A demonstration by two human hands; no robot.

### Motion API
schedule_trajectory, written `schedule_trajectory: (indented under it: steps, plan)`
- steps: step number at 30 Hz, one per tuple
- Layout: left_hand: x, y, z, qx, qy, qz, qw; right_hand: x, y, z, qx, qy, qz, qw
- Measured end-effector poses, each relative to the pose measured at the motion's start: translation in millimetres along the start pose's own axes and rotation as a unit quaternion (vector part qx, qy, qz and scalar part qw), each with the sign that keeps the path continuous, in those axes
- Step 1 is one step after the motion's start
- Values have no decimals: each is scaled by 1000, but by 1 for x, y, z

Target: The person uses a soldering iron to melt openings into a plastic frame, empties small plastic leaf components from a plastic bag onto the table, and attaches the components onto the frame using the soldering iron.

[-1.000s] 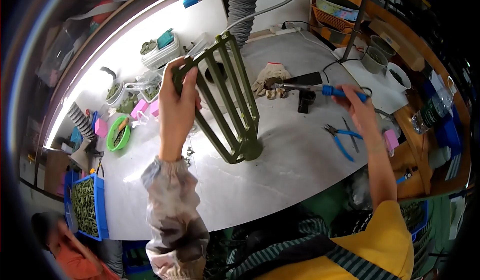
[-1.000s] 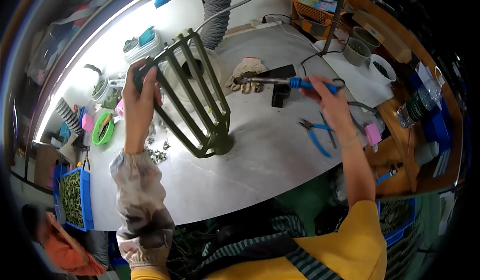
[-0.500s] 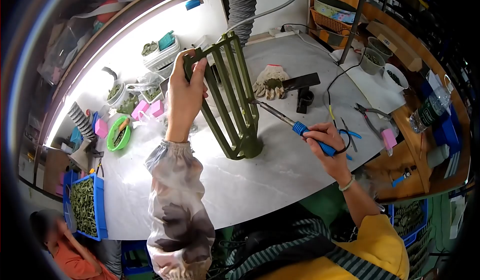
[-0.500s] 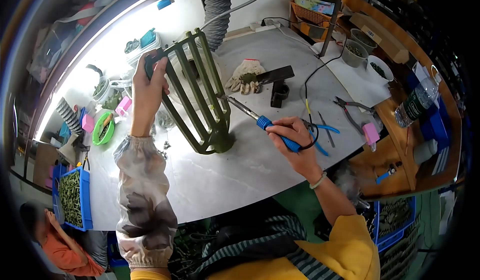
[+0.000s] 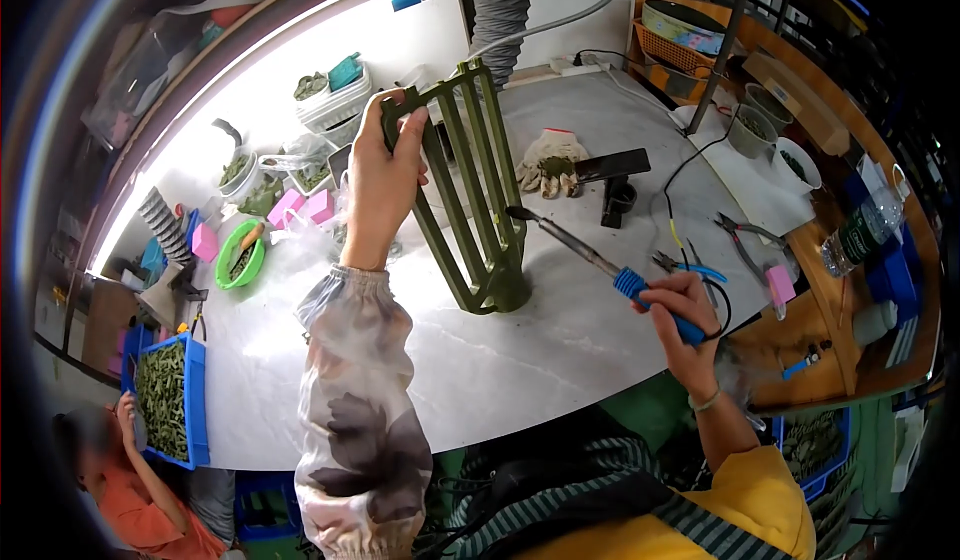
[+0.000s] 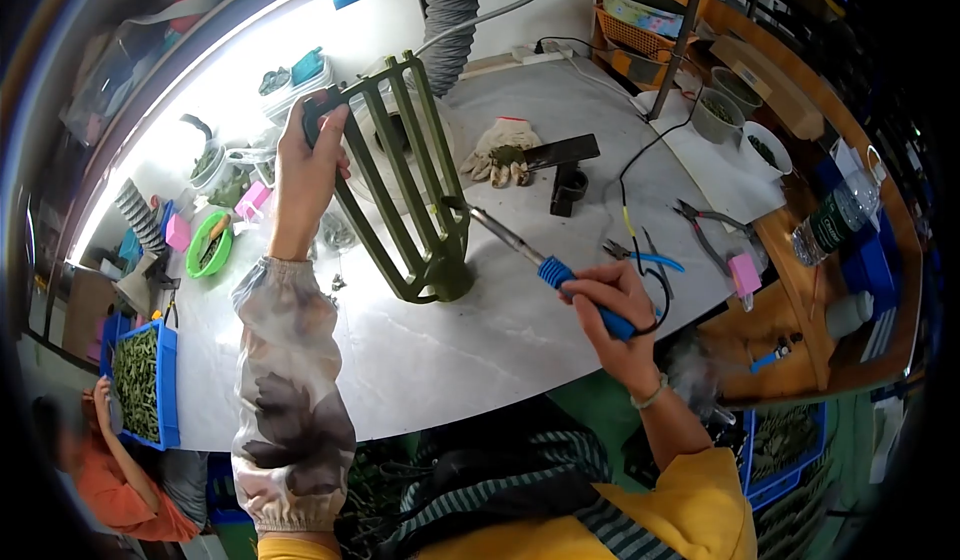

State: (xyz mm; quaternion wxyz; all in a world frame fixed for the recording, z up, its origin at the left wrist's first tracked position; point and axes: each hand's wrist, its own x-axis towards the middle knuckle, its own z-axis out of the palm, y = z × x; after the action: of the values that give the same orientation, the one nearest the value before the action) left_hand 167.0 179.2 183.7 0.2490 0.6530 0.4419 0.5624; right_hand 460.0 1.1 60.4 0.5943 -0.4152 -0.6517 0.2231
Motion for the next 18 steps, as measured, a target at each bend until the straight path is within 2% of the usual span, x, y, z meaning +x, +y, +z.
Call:
schedule_trajectory:
  steps: [3, 6, 13, 18]
  plan:
    - [-1, 3, 1, 17, -4, -1, 1000, -7, 0, 3, -83, -62, -5, 995]
    - [-3, 9, 4, 11, -12, -5, 1000, -8, 2, 17, -64, -48, 11, 997]
    - [-3, 8, 1, 20, -11, -7, 1000, -7, 7, 23, -95, -18, -58, 994]
    - [-3, 6, -1, 13, -17, -1, 1000, -6, 1, 22, -123, -66, -54, 989]
